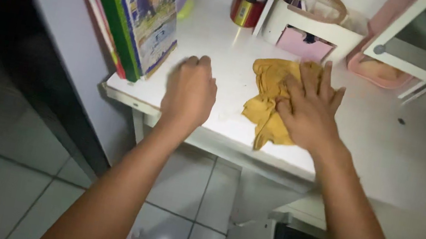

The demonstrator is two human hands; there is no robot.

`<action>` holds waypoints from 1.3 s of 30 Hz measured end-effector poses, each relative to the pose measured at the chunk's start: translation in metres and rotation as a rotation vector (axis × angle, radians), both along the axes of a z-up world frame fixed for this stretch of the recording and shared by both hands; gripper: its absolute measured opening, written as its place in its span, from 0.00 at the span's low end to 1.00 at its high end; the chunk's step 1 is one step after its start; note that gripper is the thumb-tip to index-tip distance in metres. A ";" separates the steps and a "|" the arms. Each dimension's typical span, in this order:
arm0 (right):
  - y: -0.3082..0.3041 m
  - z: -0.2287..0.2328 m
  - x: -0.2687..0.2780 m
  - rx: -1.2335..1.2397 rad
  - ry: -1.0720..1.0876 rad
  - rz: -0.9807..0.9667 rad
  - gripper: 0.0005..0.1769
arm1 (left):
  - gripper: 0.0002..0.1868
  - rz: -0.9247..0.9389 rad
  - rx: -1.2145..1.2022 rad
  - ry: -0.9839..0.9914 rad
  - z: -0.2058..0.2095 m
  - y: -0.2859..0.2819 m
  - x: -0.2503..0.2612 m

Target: Remove items from vanity shelves, wipe the surface and items with a cloth, and organize them back.

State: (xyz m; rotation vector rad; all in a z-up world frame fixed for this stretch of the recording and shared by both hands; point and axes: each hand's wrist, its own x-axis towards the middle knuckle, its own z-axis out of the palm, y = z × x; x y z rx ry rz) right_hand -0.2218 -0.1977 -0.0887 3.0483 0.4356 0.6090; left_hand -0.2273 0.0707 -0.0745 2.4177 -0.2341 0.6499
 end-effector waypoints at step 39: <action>0.156 0.065 0.128 0.531 0.194 -0.324 0.33 | 0.34 0.026 0.214 0.393 0.029 -0.002 0.064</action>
